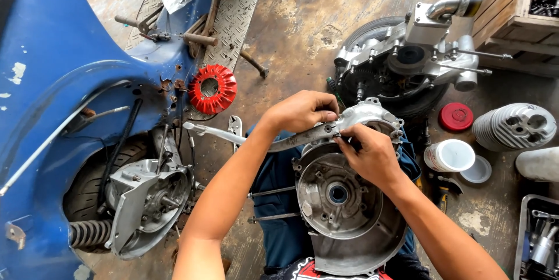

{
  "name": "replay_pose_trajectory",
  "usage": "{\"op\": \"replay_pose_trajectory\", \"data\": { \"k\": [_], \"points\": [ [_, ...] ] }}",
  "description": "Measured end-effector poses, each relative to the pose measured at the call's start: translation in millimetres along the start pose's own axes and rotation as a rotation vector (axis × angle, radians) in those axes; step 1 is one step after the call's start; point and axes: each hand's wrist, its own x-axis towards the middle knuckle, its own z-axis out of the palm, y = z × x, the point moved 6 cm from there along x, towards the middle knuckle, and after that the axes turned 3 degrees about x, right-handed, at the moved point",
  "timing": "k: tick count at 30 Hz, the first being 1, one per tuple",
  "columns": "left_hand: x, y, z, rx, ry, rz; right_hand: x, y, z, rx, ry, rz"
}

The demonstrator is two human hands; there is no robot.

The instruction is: The recorder is cleaning and repairing motorcycle engine components, specifically focusing on the engine casing and gasket surfaces.

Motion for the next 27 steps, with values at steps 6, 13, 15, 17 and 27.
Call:
{"op": "replay_pose_trajectory", "data": {
  "k": [6, 13, 15, 17, 27],
  "points": [
    [-3.8, -0.9, -8.8, 0.086, 0.024, -0.158, 4.4, -4.0, -1.2, 0.007, -0.016, 0.004],
    [-0.8, 4.7, -3.4, 0.135, 0.041, -0.081, 8.6, -6.7, -2.3, 0.019, -0.051, 0.024],
    [0.3, 4.8, -2.5, 0.103, 0.03, -0.035, 7.9, -5.6, -1.7, 0.006, -0.046, 0.021],
    [1.4, 0.2, -2.3, 0.075, 0.02, -0.029, 7.6, -6.3, -2.2, 0.008, -0.044, 0.017],
    [-1.7, 0.0, -0.8, 0.114, 0.05, -0.07, 6.5, 0.0, -0.5, 0.017, -0.059, 0.037]
  ]
}}
